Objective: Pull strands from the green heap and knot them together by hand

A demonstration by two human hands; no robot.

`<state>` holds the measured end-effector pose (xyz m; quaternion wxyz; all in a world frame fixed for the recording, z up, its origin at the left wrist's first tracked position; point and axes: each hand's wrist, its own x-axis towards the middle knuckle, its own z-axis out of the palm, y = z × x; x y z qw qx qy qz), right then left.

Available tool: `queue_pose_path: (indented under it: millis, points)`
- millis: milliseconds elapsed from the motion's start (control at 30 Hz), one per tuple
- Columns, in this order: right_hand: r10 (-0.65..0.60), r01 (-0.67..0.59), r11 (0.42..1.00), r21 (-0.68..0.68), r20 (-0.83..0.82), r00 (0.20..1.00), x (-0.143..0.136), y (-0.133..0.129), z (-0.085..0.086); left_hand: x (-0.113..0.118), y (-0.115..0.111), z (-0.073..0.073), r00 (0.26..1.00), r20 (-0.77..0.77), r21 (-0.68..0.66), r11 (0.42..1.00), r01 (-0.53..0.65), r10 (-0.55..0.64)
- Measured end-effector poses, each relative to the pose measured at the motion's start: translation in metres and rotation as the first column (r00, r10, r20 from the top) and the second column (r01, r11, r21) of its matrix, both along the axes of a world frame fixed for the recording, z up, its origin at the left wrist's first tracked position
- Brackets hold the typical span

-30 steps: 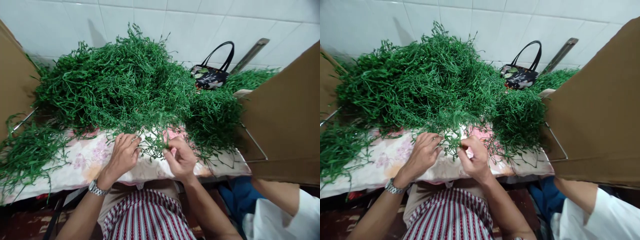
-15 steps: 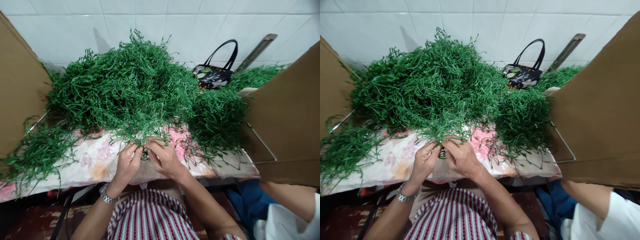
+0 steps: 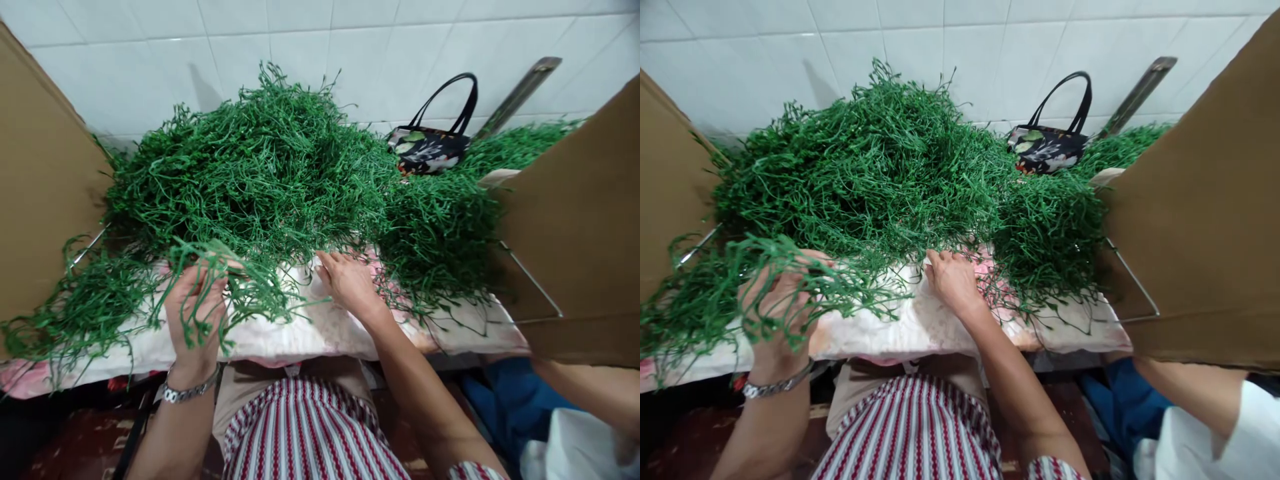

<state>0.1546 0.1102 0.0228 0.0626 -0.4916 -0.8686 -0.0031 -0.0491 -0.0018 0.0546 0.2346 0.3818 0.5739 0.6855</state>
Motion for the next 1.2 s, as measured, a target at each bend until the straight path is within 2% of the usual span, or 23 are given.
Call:
queue_pose_path:
  millis: [67, 133, 200, 267, 300, 367, 400, 467, 567, 633, 733, 833, 900, 967, 1000, 1033, 1100, 1167, 1200]
  points:
    - [0.027, -0.031, 0.999, -0.045, -0.069, 0.997, 0.005, -0.001, 0.001, 0.003, 0.003, 0.002, 0.998, 0.063, 0.008, 1.000, 0.014, -0.014]
    - [0.012, -0.033, 0.996, -0.080, -0.248, 0.969, 0.014, -0.002, 0.005, 0.008, 0.004, 0.001, 0.997, 0.015, -0.009, 0.997, 0.070, -0.070]
    - [0.000, -0.055, 0.994, -0.093, -0.510, 0.860, 0.023, -0.006, 0.010, 0.013, 0.002, -0.002, 0.974, -0.165, -0.071, 0.987, 0.146, -0.156]
    - [0.044, -0.141, 0.987, -0.076, -0.716, 0.696, 0.027, -0.013, 0.015, 0.018, 0.001, -0.006, 0.918, -0.339, -0.110, 0.977, 0.181, -0.208]
    - [0.091, -0.221, 0.973, -0.066, -0.770, 0.632, 0.027, -0.018, 0.017, 0.019, 0.000, -0.008, 0.893, -0.394, -0.115, 0.976, 0.187, -0.217]
    - [0.199, -0.407, 0.911, -0.069, -0.791, 0.579, 0.020, -0.028, 0.016, 0.023, 0.002, -0.013, 0.867, -0.450, -0.104, 0.977, 0.185, -0.212]
    - [0.236, -0.477, 0.874, -0.089, -0.781, 0.579, 0.014, -0.032, 0.014, 0.024, 0.003, -0.015, 0.864, -0.458, -0.101, 0.978, 0.182, -0.208]
    - [0.252, -0.541, 0.828, -0.145, -0.766, 0.592, 0.003, -0.038, 0.006, 0.025, 0.006, -0.019, 0.863, -0.458, -0.109, 0.977, 0.185, -0.215]
    - [0.167, -0.535, 0.815, -0.221, -0.795, 0.583, -0.002, -0.038, -0.004, 0.023, 0.008, -0.023, 0.872, -0.441, -0.110, 0.977, 0.180, -0.211]
    - [0.106, -0.509, 0.828, -0.236, -0.825, 0.555, 0.004, -0.033, -0.004, 0.016, 0.007, -0.026, 0.866, -0.461, -0.096, 0.981, 0.169, -0.194]
    - [0.080, -0.448, 0.872, -0.195, -0.847, 0.525, 0.021, -0.024, 0.007, 0.001, 0.003, -0.032, 0.764, -0.603, -0.090, 0.971, 0.222, -0.230]
    - [0.166, -0.422, 0.900, -0.108, -0.811, 0.562, 0.034, -0.018, 0.024, -0.014, -0.003, -0.039, 0.617, -0.714, -0.159, 0.934, 0.319, -0.332]
    - [0.246, -0.407, 0.913, -0.024, -0.764, 0.597, 0.037, -0.017, 0.034, -0.023, -0.009, -0.040, 0.552, -0.728, -0.233, 0.904, 0.358, -0.406]
    - [0.321, -0.406, 0.912, 0.054, -0.710, 0.627, 0.037, -0.017, 0.041, -0.027, -0.013, -0.036, 0.529, -0.720, -0.280, 0.885, 0.372, -0.450]
    - [0.357, -0.421, 0.904, 0.077, -0.679, 0.642, 0.036, -0.017, 0.044, -0.027, -0.015, -0.032, 0.540, -0.716, -0.277, 0.891, 0.361, -0.442]
    - [0.392, -0.444, 0.892, 0.090, -0.644, 0.657, 0.034, -0.018, 0.046, -0.025, -0.016, -0.026, 0.567, -0.721, -0.249, 0.913, 0.324, -0.398]
    - [0.448, -0.490, 0.867, 0.091, -0.573, 0.686, 0.028, -0.020, 0.049, -0.015, -0.016, -0.013, 0.606, -0.759, -0.143, 0.969, 0.200, -0.238]
    - [0.491, -0.532, 0.843, 0.073, -0.508, 0.708, 0.021, -0.022, 0.050, -0.001, -0.012, 0.000, 0.567, -0.815, -0.050, 0.990, 0.132, -0.117]
    - [0.507, -0.548, 0.834, 0.066, -0.482, 0.714, 0.017, -0.023, 0.050, 0.008, -0.008, 0.005, 0.526, -0.840, -0.042, 0.983, 0.180, -0.132]
